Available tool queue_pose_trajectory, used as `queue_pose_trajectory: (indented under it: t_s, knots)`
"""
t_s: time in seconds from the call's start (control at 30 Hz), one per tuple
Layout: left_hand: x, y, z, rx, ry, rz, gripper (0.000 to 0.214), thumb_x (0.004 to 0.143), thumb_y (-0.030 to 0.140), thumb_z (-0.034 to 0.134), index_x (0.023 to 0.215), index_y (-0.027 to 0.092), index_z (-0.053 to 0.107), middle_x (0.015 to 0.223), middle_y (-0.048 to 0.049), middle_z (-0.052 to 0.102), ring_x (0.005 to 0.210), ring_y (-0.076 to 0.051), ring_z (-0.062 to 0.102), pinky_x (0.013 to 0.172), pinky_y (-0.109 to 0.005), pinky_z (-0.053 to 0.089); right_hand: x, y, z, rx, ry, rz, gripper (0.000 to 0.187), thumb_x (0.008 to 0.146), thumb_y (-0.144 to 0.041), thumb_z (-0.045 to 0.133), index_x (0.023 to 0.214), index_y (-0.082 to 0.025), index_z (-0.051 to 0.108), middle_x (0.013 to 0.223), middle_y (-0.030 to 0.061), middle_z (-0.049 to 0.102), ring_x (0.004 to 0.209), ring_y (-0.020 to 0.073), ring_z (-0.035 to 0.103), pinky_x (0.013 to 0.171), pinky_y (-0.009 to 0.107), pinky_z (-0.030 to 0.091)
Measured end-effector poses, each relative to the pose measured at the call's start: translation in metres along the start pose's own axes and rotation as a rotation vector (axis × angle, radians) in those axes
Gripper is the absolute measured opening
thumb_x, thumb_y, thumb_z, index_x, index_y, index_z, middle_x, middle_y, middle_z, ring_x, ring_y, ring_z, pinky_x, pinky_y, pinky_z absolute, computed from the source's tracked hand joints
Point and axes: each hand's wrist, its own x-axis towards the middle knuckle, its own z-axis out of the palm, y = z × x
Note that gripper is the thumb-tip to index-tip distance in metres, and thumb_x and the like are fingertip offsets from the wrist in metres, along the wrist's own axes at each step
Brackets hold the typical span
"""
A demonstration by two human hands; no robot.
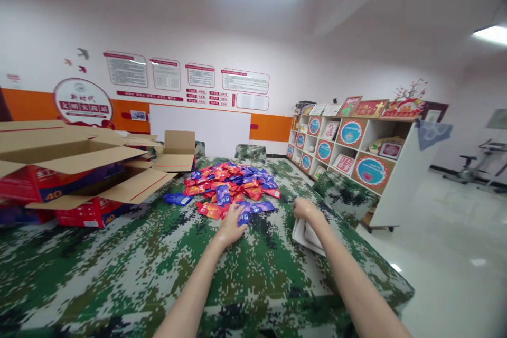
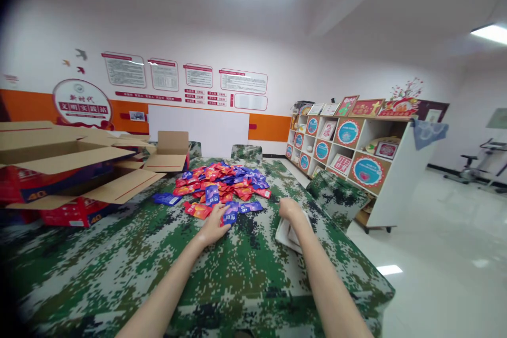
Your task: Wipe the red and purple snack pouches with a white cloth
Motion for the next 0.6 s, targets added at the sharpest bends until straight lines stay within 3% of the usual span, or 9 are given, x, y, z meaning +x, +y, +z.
queue_pose_trajectory:
  t_s: [0.17,0.23,0.3,0.37,0.47,0.53,0.6]
  knots:
    - [0.038,0.044,-0.011,-0.170,-0.019,0.090,0.093,0.061,0.029,0.073,0.141,0.018,0.027,0.145,-0.0122,0.024,0.135,-0.030,0.019,0.110,-0.043,0.023,0.005,-0.036,-0.038,0.093,-0.041,-0.247,0.029,0.069,-0.013,0.045,0.085,-0.016,0.068,0.083,0.0054,0.069,0.078,0.0174,0.060,0.066,0.023,0.040]
    - [0.051,0.062,-0.019,-0.228,-0.004,0.163,0.096,0.056,0.031,0.077,0.139,0.015,0.030,0.143,-0.0135,0.030,0.132,-0.031,0.026,0.108,-0.042,0.026,0.001,-0.050,-0.049,0.194,-0.050,-0.376,0.027,0.068,-0.013,0.043,0.080,-0.016,0.067,0.075,0.0012,0.067,0.070,0.0144,0.057,0.059,0.020,0.037]
    - [0.059,0.076,-0.028,-0.301,-0.048,0.199,0.077,0.060,0.032,0.075,0.129,0.015,0.045,0.128,-0.0110,0.050,0.117,-0.028,0.045,0.098,-0.038,0.038,-0.004,-0.062,-0.056,0.320,-0.055,-0.507,0.025,0.066,-0.013,0.042,0.075,-0.015,0.065,0.068,-0.0013,0.063,0.063,0.0124,0.053,0.054,0.019,0.033]
    - [0.062,0.084,-0.038,-0.351,-0.128,0.198,0.045,0.069,0.033,0.067,0.109,0.014,0.060,0.100,-0.0048,0.064,0.093,-0.022,0.059,0.081,-0.031,0.046,-0.007,-0.069,-0.059,0.416,-0.050,-0.584,0.023,0.065,-0.013,0.041,0.071,-0.015,0.063,0.064,-0.0030,0.060,0.059,0.0109,0.049,0.051,0.019,0.030]
    - [0.064,0.085,-0.049,-0.336,-0.180,0.158,0.025,0.074,0.034,0.060,0.082,0.012,0.066,0.069,0.0020,0.062,0.068,-0.016,0.058,0.063,-0.024,0.045,-0.010,-0.071,-0.059,0.511,-0.034,-0.578,0.020,0.069,-0.017,0.042,0.069,-0.014,0.062,0.061,-0.0038,0.056,0.058,0.0103,0.046,0.052,0.019,0.031]
    - [0.065,0.080,-0.053,-0.326,-0.152,0.142,0.024,0.073,0.034,0.060,0.079,0.012,0.066,0.065,0.0037,0.060,0.064,-0.014,0.055,0.061,-0.022,0.043,-0.014,-0.066,-0.054,0.612,-0.065,-0.540,0.023,0.075,-0.027,0.044,0.073,-0.013,0.062,0.064,-0.0030,0.057,0.060,0.0112,0.047,0.054,0.020,0.034]
    - [0.066,0.075,-0.057,-0.343,-0.100,0.122,0.024,0.072,0.033,0.060,0.083,0.012,0.067,0.069,0.0032,0.062,0.065,-0.014,0.055,0.060,-0.021,0.042,-0.019,-0.057,-0.047,0.768,-0.175,-0.513,0.031,0.078,-0.039,0.047,0.083,-0.014,0.064,0.072,-0.0013,0.061,0.065,0.0130,0.052,0.059,0.022,0.040]
